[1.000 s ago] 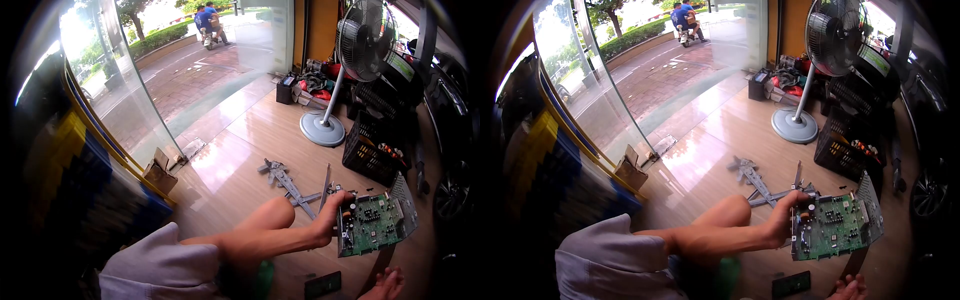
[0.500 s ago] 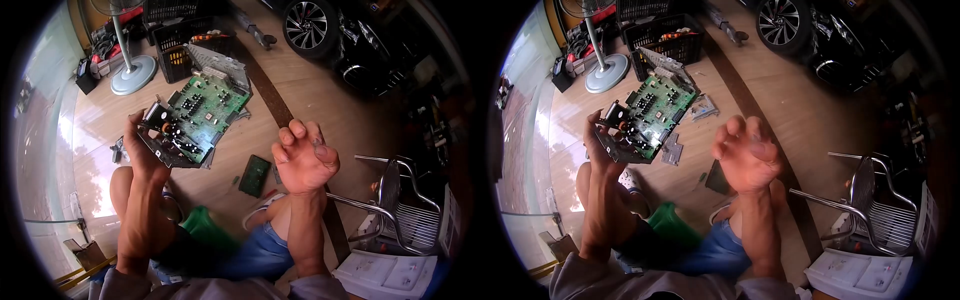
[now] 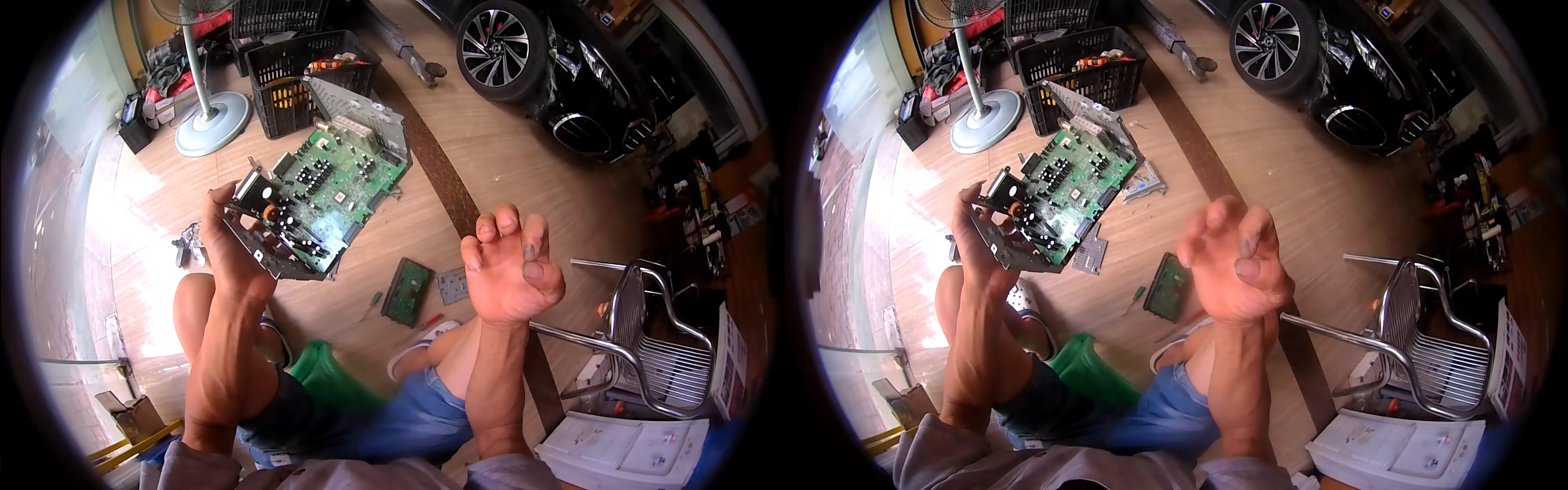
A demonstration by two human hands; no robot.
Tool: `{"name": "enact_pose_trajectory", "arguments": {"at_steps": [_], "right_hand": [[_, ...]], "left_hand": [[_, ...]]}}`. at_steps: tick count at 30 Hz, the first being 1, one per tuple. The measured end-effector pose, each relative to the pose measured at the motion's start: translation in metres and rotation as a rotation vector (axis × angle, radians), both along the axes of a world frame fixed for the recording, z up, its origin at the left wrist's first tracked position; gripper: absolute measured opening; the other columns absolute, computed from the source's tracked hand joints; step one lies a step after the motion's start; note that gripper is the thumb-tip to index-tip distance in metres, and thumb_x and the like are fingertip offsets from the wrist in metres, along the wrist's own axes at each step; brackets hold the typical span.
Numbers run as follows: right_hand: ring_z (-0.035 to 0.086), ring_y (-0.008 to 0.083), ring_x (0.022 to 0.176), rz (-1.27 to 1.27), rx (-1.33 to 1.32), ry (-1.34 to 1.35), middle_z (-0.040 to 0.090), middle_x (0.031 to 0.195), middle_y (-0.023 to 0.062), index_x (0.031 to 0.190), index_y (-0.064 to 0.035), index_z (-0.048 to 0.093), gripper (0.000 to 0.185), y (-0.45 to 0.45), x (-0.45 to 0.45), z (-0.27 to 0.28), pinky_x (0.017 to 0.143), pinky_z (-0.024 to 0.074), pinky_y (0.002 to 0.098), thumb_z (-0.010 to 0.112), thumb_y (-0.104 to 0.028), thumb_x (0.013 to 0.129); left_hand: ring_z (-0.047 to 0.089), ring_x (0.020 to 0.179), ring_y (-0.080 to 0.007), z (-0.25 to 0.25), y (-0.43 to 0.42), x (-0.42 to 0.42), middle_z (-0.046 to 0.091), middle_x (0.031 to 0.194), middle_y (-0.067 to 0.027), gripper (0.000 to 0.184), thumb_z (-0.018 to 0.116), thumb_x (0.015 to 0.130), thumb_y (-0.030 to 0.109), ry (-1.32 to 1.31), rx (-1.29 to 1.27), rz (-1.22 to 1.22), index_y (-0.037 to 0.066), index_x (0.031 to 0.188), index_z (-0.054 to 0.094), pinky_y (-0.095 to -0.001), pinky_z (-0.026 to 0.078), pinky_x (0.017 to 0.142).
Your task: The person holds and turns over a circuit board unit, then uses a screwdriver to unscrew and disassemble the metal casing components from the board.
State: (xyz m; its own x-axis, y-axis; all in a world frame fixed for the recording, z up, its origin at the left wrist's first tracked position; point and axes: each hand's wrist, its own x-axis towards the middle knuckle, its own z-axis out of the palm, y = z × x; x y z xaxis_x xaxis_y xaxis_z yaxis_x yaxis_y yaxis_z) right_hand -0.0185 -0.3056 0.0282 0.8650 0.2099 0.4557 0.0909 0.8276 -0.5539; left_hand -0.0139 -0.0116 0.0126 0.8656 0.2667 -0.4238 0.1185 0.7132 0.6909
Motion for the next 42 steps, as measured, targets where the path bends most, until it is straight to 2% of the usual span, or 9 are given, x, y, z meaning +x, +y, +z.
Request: {"name": "enact_pose_trajectory", "arguments": {"at_steps": [2,6,12,15,18,23,34,36,42], "right_hand": [[0.057,0.0330,0.106,0.004,0.050,-0.013,0.058,0.110,0.0144,0.080,-0.0104,0.053,0.015,0.000,0.001,-0.003,0.074,0.0512,0.0439,0.064,-0.009,0.070],[0.057,0.0323,0.106,0.016,0.046,-0.002,0.058,0.109,0.0130,0.079,-0.0111,0.053,0.015,0.001,0.000,-0.003,0.074,0.0512,0.0438,0.065,-0.010,0.070],[0.053,0.0287,0.113,0.041,0.022,0.000,0.059,0.110,0.0084,0.079,-0.0138,0.054,0.018,0.004,-0.001,0.000,0.076,0.0490,0.0414,0.070,-0.014,0.072],[0.050,0.0232,0.118,0.051,-0.060,-0.039,0.058,0.115,0.0032,0.079,-0.0157,0.056,0.017,0.002,0.000,0.001,0.078,0.0442,0.0369,0.072,-0.016,0.074],[0.048,0.0232,0.122,0.071,-0.056,-0.064,0.060,0.123,0.0038,0.075,-0.0155,0.055,0.016,0.000,0.002,-0.002,0.079,0.0431,0.0363,0.071,-0.016,0.072],[0.047,0.0232,0.127,0.144,-0.059,-0.125,0.058,0.138,0.0074,0.071,-0.0148,0.053,0.016,-0.005,0.006,-0.006,0.082,0.0421,0.0358,0.069,-0.014,0.068],[0.046,0.0244,0.130,0.161,-0.080,-0.133,0.057,0.142,0.0098,0.069,-0.0150,0.052,0.016,-0.005,0.004,-0.006,0.084,0.0413,0.0354,0.068,-0.014,0.067],[0.047,0.0248,0.128,0.131,-0.078,-0.117,0.057,0.142,0.0099,0.069,-0.0150,0.052,0.016,-0.003,0.002,-0.005,0.084,0.0408,0.0356,0.068,-0.014,0.067],[0.050,0.0306,0.122,-0.013,-0.220,-0.147,0.061,0.128,0.0173,0.095,-0.0130,0.057,0.024,0.006,0.001,-0.008,0.082,0.0424,0.0386,0.071,-0.018,0.076]], "left_hand": [[0.052,0.064,-0.0179,0.002,-0.003,-0.001,0.059,0.083,-0.0068,0.056,0.060,0.079,0.062,-0.010,0.002,-0.002,0.015,0.109,0.062,-0.0320,0.042,0.056],[0.061,0.065,-0.0143,0.000,0.000,-0.002,0.064,0.083,-0.0033,0.046,0.058,0.084,0.052,-0.034,-0.050,-0.017,0.011,0.099,0.069,-0.0294,0.051,0.056],[0.062,0.069,-0.0163,0.002,-0.003,-0.002,0.066,0.086,-0.0047,0.047,0.058,0.084,0.052,-0.030,-0.052,-0.009,0.009,0.101,0.068,-0.0313,0.052,0.060],[0.056,0.072,-0.0175,-0.001,-0.005,0.000,0.058,0.086,-0.0039,0.061,0.060,0.079,0.061,-0.008,0.002,-0.014,0.010,0.110,0.065,-0.0333,0.046,0.061],[0.062,0.071,-0.0166,0.005,-0.009,0.000,0.066,0.087,-0.0053,0.048,0.059,0.083,0.052,-0.034,-0.068,0.009,0.009,0.102,0.068,-0.0311,0.052,0.062],[0.062,0.070,-0.0159,0.000,-0.004,-0.001,0.066,0.087,-0.0048,0.048,0.058,0.083,0.052,-0.031,-0.055,-0.056,0.009,0.102,0.068,-0.0303,0.050,0.060],[0.062,0.067,-0.0136,0.002,-0.005,-0.002,0.066,0.082,-0.0017,0.046,0.056,0.085,0.052,-0.011,-0.067,-0.074,0.010,0.100,0.070,-0.0276,0.047,0.055],[0.063,0.068,-0.0133,0.000,-0.003,-0.002,0.067,0.080,-0.0007,0.044,0.055,0.086,0.050,-0.114,-0.113,-0.131,0.010,0.100,0.070,-0.0275,0.049,0.056],[0.064,0.073,-0.0164,0.000,-0.006,0.000,0.066,0.083,-0.0028,0.042,0.057,0.086,0.050,-0.146,-0.183,-0.116,0.011,0.100,0.067,-0.0340,0.055,0.064]]}}
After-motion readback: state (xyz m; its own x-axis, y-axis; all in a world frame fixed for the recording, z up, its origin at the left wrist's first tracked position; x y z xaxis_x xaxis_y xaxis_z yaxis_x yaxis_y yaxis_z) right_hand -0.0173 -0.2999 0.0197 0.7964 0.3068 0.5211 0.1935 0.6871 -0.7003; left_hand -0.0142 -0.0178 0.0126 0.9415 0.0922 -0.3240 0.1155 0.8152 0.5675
